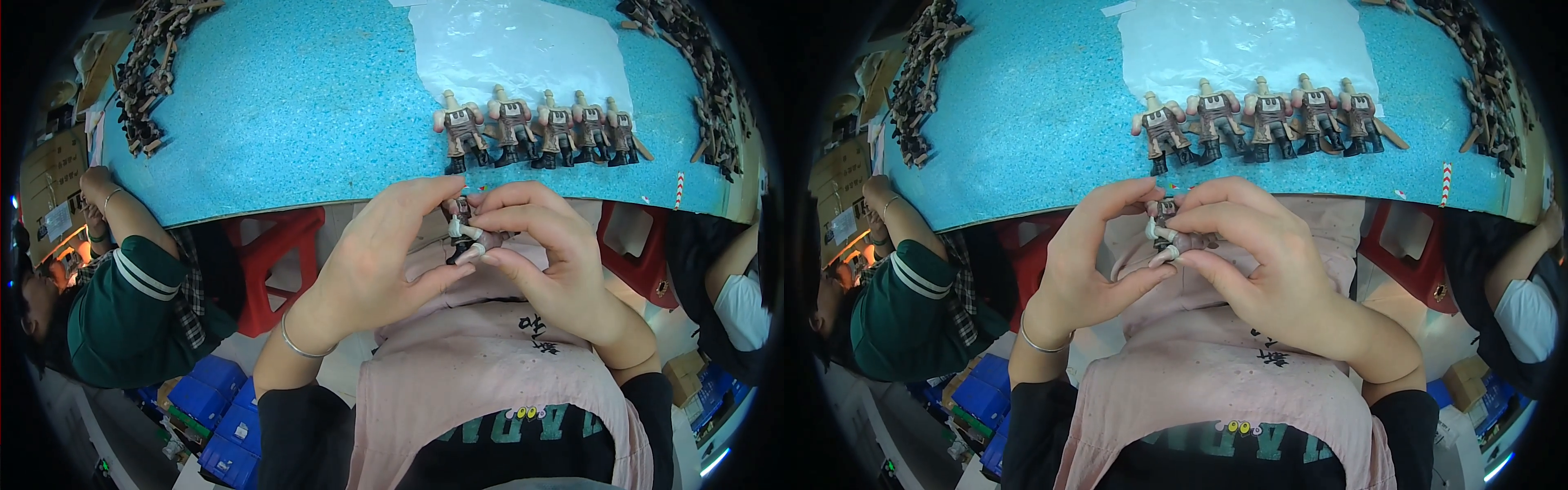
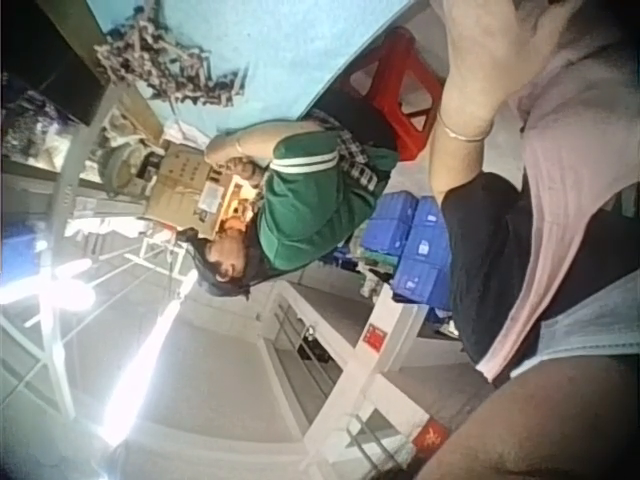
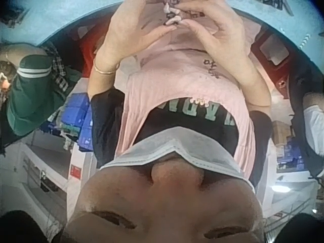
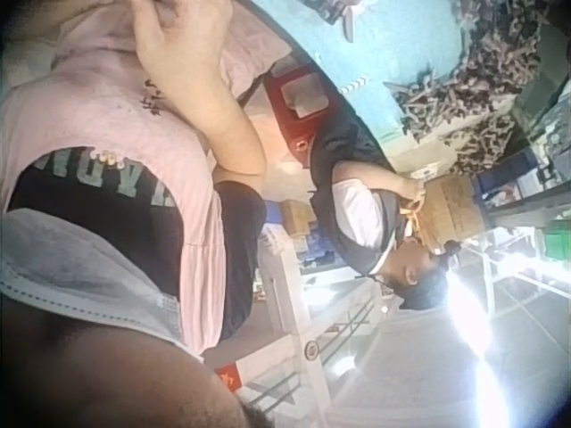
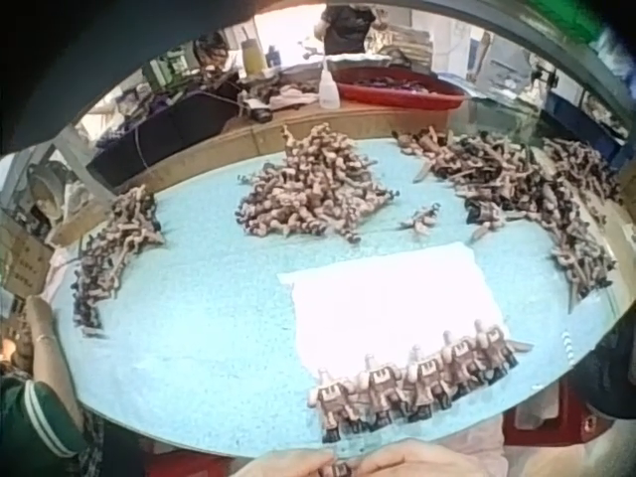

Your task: The person applies glue to toy figurine bodies using a squeeze bottle and assembles the figurines by attaching parts onto the bodies by hand.

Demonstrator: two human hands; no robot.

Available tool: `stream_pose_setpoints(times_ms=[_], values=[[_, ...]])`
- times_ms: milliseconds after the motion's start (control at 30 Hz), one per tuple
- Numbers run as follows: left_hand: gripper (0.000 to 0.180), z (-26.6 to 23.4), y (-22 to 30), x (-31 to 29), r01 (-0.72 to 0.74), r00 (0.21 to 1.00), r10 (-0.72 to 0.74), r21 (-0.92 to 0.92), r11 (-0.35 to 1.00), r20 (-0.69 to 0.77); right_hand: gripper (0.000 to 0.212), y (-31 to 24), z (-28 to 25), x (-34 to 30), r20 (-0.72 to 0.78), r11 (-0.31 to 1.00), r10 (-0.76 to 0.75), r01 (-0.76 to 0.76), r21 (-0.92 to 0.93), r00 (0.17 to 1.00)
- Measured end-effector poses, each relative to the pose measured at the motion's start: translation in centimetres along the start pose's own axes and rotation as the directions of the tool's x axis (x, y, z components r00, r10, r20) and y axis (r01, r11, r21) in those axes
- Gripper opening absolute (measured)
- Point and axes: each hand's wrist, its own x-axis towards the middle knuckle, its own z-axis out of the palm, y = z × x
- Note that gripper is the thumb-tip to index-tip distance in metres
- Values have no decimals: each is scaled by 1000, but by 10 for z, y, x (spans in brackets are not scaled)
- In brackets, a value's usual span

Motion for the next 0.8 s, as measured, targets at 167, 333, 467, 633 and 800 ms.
stream_pose_setpoints(times_ms=[167,333,467,633,800], values=[[63,0,3,3,-45,999,45,26,999,-4,24,1,1,-3,28,994,90,-92,66,996],[55,-3,-4,2,-53,999,52,-78,996,-15,25,2,2,-4,20,994,88,-89,65,996],[37,0,-1,5,-2,998,0,-22,1000,-61,24,2,4,-4,4,994,84,-84,63,996],[23,1,-4,6,-48,994,49,7,999,-97,23,3,9,0,-34,999,36,-36,8,999],[22,4,-8,2,-31,989,21,-66,997,-148,22,0,5,1,-21,999,48,-47,10,999]])
